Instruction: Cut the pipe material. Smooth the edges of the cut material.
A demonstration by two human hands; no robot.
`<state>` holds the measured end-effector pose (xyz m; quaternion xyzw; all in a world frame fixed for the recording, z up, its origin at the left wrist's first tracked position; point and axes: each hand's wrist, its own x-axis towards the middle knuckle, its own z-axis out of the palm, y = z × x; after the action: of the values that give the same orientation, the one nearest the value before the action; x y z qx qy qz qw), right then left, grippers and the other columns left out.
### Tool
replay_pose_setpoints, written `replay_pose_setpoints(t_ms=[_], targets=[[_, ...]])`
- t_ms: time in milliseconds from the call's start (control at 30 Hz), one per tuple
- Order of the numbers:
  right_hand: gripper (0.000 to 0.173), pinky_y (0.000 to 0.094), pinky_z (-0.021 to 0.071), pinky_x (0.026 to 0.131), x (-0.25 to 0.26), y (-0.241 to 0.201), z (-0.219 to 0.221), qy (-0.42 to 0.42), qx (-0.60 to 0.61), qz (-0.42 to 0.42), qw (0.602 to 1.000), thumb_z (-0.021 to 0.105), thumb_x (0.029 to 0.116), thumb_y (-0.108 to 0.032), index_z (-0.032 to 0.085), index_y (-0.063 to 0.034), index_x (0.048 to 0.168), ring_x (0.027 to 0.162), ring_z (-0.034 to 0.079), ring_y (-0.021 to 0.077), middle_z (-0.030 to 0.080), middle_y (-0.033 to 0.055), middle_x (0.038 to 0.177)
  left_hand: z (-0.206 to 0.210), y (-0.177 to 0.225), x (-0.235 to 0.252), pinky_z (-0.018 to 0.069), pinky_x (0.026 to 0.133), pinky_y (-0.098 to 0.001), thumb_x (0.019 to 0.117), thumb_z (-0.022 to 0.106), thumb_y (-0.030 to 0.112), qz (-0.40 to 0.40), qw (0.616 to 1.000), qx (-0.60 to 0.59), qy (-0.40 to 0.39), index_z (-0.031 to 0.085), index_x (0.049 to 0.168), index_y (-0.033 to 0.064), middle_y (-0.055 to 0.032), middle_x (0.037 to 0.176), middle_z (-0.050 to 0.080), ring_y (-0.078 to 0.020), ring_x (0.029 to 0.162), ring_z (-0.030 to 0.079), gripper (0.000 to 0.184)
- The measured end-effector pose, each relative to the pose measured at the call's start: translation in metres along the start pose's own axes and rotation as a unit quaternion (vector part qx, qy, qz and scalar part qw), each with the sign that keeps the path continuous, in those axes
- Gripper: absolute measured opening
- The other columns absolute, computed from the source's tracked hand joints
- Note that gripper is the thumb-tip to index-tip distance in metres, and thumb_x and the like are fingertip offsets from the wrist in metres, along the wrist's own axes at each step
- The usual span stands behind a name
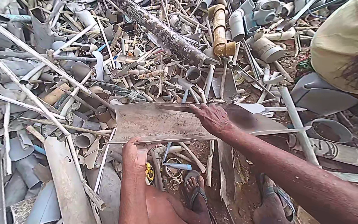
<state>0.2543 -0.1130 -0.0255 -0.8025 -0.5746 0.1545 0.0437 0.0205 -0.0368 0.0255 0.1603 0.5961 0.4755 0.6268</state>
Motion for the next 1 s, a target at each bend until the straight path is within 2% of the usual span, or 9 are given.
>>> replay_pose_setpoints(t_ms=[100, 333, 467, 567, 633, 700, 800, 900, 1000], targets=[[0.040, 0.0597, 0.0515, 0.080, 0.002, -0.015, 0.008, 0.023, 0.040, -0.032, 0.998, 0.045, 0.1082, -0.017, 0.055, -0.0174, 0.147, 0.102, 0.065, 0.0483, 0.066, 0.0268, 0.114, -0.001, 0.000, -0.001, 0.0538, 0.074, -0.0662, 0.1014, 0.039, 0.004, 0.000, 1.000, 0.000, -0.009, 0.044, 0.134, -0.0005, -0.0287, 0.127, 0.052, -0.0453, 0.107, 0.060, 0.033], [0.043, 0.0609, 0.0504, 0.074, -0.026, 0.066, 0.035, 0.075, -0.011, 0.021, 0.997, 0.052, 0.1053, -0.014, 0.057, -0.0197, 0.148, 0.098, 0.064, 0.0522, 0.067, 0.0290, 0.107, 0.001, 0.001, -0.001, 0.0549, 0.072, -0.0636, 0.1019, 0.039, 0.005, 0.000, 1.000, 0.014, -0.002, 0.045, 0.132, -0.0003, -0.0278, 0.123, 0.054, -0.0434, 0.103, 0.062, 0.031], [0.042, 0.0597, 0.0507, 0.075, 0.005, 0.017, 0.020, 0.072, 0.025, -0.025, 0.997, 0.051, 0.1054, -0.014, 0.057, -0.0201, 0.146, 0.099, 0.064, 0.0500, 0.067, 0.0272, 0.109, 0.002, -0.001, -0.002, 0.0550, 0.073, -0.0644, 0.1021, 0.038, 0.005, 0.015, 1.000, 0.012, -0.014, 0.044, 0.132, -0.0003, -0.0280, 0.123, 0.054, -0.0440, 0.104, 0.062, 0.031], [0.041, 0.0578, 0.0516, 0.082, 0.031, -0.044, -0.003, 0.004, 0.060, -0.084, 0.995, 0.050, 0.1068, -0.017, 0.055, -0.0193, 0.148, 0.104, 0.064, 0.0449, 0.066, 0.0237, 0.114, 0.000, -0.001, -0.002, 0.0554, 0.072, -0.0652, 0.1026, 0.038, 0.005, 0.013, 1.000, 0.005, -0.020, 0.044, 0.132, -0.0002, -0.0282, 0.121, 0.056, -0.0446, 0.101, 0.063, 0.031], [0.039, 0.0575, 0.0522, 0.083, 0.035, -0.056, -0.008, -0.030, 0.065, -0.106, 0.992, 0.050, 0.1069, -0.018, 0.056, -0.0183, 0.146, 0.103, 0.066, 0.0421, 0.067, 0.0215, 0.112, -0.004, 0.001, 0.000, 0.0561, 0.072, -0.0645, 0.1032, 0.038, 0.006, -0.001, 1.000, 0.006, -0.018, 0.045, 0.132, -0.0007, -0.0281, 0.120, 0.057, -0.0446, 0.101, 0.064, 0.030], [0.040, 0.0591, 0.0512, 0.087, 0.026, -0.033, -0.008, -0.073, 0.064, -0.088, 0.991, 0.051, 0.1072, -0.021, 0.056, -0.0201, 0.147, 0.106, 0.065, 0.0423, 0.067, 0.0216, 0.114, -0.008, 0.003, 0.003, 0.0568, 0.071, -0.0634, 0.1034, 0.038, 0.006, -0.014, 1.000, 0.003, -0.023, 0.046, 0.130, -0.0012, -0.0280, 0.119, 0.058, -0.0440, 0.099, 0.065, 0.029], [0.043, 0.0610, 0.0495, 0.090, -0.008, 0.037, -0.002, -0.130, 0.051, -0.036, 0.990, 0.051, 0.1077, -0.022, 0.053, -0.0182, 0.151, 0.110, 0.065, 0.0443, 0.068, 0.0236, 0.119, -0.009, 0.003, 0.006, 0.0563, 0.072, -0.0639, 0.1039, 0.038, 0.007, -0.023, 0.999, 0.005, -0.028, 0.047, 0.129, -0.0008, -0.0274, 0.120, 0.058, -0.0436, 0.101, 0.065, 0.028], [0.040, 0.0610, 0.0499, 0.089, -0.033, 0.089, -0.005, -0.140, 0.028, -0.005, 0.990, 0.054, 0.1069, -0.022, 0.057, -0.0186, 0.147, 0.107, 0.067, 0.0429, 0.070, 0.0216, 0.115, -0.010, 0.003, 0.005, 0.0567, 0.072, -0.0637, 0.1050, 0.036, 0.008, -0.019, 0.999, 0.010, -0.031, 0.047, 0.128, -0.0004, -0.0267, 0.118, 0.058, -0.0430, 0.100, 0.065, 0.027], [0.038, 0.0596, 0.0510, 0.083, -0.016, 0.084, -0.015, -0.120, -0.005, -0.016, 0.993, 0.058, 0.1051, -0.022, 0.061, -0.0211, 0.143, 0.100, 0.068, 0.0401, 0.072, 0.0184, 0.107, -0.006, 0.001, 0.002, 0.0560, 0.073, -0.0646, 0.1051, 0.036, 0.008, -0.011, 0.999, 0.004, -0.034, 0.046, 0.131, -0.0001, -0.0271, 0.120, 0.057, -0.0437, 0.102, 0.064, 0.029]])
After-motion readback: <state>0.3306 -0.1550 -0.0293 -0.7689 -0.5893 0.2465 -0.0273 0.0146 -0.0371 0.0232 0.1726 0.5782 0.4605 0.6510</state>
